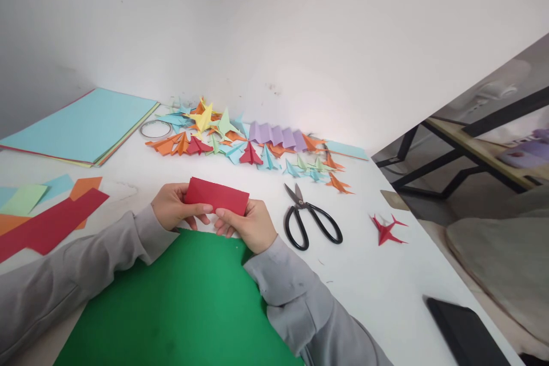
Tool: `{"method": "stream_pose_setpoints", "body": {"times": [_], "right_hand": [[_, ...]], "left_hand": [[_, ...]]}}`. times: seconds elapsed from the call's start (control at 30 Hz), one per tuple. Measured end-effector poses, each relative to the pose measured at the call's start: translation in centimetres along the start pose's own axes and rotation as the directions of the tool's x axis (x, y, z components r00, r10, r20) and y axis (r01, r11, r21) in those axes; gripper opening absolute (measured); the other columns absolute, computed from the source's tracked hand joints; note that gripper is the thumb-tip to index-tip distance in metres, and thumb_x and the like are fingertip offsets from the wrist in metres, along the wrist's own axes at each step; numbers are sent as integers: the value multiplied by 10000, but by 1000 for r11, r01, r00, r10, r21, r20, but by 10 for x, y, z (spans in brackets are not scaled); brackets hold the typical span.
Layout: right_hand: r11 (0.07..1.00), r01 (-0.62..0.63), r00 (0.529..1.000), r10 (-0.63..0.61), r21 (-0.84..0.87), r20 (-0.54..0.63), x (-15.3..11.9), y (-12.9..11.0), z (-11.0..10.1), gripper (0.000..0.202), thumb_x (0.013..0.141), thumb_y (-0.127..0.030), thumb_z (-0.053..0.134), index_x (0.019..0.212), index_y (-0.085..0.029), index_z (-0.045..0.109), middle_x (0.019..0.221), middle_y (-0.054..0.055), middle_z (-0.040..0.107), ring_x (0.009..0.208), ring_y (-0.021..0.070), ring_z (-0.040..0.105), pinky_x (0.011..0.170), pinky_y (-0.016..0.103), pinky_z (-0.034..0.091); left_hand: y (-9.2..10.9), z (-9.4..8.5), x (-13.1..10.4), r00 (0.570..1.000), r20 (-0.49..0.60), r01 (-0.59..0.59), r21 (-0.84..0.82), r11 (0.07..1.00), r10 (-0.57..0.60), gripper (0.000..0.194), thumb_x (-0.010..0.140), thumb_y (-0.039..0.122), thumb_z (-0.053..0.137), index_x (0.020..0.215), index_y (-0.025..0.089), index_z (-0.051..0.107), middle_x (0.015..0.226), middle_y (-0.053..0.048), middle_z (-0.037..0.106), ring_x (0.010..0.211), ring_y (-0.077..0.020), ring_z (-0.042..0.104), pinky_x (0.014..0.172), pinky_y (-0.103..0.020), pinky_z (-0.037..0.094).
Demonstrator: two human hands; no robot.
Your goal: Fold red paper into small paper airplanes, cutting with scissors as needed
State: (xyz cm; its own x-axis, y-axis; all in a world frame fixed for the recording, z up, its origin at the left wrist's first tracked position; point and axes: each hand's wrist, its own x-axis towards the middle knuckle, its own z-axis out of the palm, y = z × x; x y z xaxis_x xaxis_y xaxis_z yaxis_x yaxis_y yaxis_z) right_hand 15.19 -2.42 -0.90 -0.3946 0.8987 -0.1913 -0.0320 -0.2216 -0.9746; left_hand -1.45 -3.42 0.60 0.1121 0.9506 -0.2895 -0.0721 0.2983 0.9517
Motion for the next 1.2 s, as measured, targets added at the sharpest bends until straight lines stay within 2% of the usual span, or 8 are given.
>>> {"method": "stream_pose_setpoints", "body": {"times": [0.23, 0.6, 0.83, 0.93, 1.03, 1.2], "right_hand": [[1000, -5, 1000, 5, 21, -28, -1, 0, 0, 280, 581, -375, 743, 574, -111, 652, 492, 33, 637, 386, 95, 556, 364, 181, 429], [999, -5, 999, 7, 52, -38, 0, 1, -1, 260, 573, -350, 753, 580, -109, 656, 498, 34, 642, 390, 100, 564, 361, 181, 437], [993, 16, 998, -8, 113, -69, 4, 6, -5, 244, 568, -323, 760, 604, -112, 643, 506, 35, 650, 388, 112, 570, 343, 183, 436], [994, 18, 997, -9, 109, -81, 4, 5, -5, 247, 564, -326, 762, 600, -114, 640, 498, 34, 646, 381, 113, 564, 339, 187, 432], [996, 18, 998, -13, 82, -62, 2, 3, -2, 250, 570, -341, 756, 578, -118, 643, 492, 30, 641, 381, 106, 559, 352, 189, 431], [999, 6, 1000, -6, -35, -1, 0, 0, 2, 284, 617, -393, 717, 564, -121, 656, 479, 30, 631, 386, 88, 546, 376, 186, 417]], "left_hand": [[1, -1, 1, 999, 41, 22, -52, 998, -20, 327, 538, 312, 757, 746, 98, 625, 578, -36, 649, 521, -182, 645, 337, -206, 467], [-2, -1, 1, 999, 49, 9, -67, 998, -6, 335, 578, 333, 734, 788, 95, 626, 540, -28, 638, 536, -192, 653, 343, -207, 475], [-4, -4, 5, 993, 120, 9, -98, 995, 2, 390, 633, 397, 688, 859, 89, 613, 753, -104, 694, 589, -215, 673, 346, -202, 476], [-4, -4, 4, 991, 132, 15, -94, 995, -2, 397, 652, 416, 667, 870, 88, 610, 762, -110, 693, 592, -217, 674, 351, -205, 476], [-3, -2, 2, 992, 125, -9, -69, 998, 18, 372, 623, 375, 695, 860, 101, 611, 716, -81, 690, 609, -214, 674, 367, -207, 482], [-1, 3, -3, 997, 21, -69, 62, 996, 68, 253, 539, 199, 743, 730, 107, 604, 574, -32, 661, 570, -187, 655, 378, -197, 468]]}}
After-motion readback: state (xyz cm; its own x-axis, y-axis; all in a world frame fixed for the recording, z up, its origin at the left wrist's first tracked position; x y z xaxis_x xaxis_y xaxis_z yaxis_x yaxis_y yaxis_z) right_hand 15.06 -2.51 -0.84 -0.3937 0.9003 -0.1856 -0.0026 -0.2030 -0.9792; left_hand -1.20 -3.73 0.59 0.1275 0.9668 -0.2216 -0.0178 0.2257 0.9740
